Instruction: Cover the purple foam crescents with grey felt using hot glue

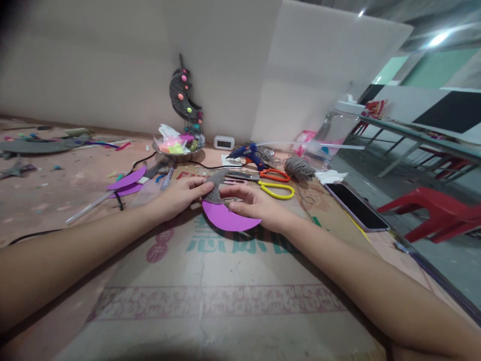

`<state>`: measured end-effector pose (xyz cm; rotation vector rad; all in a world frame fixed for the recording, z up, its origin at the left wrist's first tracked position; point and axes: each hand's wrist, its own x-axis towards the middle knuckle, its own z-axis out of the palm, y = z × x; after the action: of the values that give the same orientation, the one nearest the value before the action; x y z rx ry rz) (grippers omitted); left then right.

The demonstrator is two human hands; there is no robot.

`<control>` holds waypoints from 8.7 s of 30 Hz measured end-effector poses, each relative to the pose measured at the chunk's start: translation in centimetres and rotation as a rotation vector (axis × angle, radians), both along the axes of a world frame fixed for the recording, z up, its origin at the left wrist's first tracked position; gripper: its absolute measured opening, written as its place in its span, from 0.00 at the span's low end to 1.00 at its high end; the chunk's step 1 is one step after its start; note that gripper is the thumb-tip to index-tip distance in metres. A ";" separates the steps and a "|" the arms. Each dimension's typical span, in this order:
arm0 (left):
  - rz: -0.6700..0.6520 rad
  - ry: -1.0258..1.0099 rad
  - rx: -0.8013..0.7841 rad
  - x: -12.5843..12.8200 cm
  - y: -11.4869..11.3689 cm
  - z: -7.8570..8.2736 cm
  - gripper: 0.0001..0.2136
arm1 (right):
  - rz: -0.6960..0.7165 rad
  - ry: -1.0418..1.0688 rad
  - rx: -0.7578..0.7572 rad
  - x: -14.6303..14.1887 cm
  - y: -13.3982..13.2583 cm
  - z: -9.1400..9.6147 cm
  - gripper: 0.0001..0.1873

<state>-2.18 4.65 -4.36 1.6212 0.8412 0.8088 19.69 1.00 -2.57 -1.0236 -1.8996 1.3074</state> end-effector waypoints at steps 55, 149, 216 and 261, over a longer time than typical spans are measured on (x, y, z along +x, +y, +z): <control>0.081 0.194 0.795 0.2 -1.0 -0.1 0.12 | -0.217 -0.049 -0.058 0.1 0.4 0.1 0.17; -0.092 -0.031 0.034 0.9 -1.1 -0.3 0.13 | -0.157 0.052 -0.086 0.2 0.5 -0.8 0.17; 0.228 -0.016 0.241 0.8 -0.8 0.1 0.09 | -0.095 -0.385 0.308 -0.5 -0.1 -0.3 0.13; 0.141 0.089 0.205 0.9 -1.3 0.6 0.14 | -0.138 -0.151 0.062 0.2 0.6 -0.2 0.15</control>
<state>-1.30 3.35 -3.73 1.8031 0.9700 0.9529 19.94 1.64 -2.77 -1.2275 -1.9290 1.1141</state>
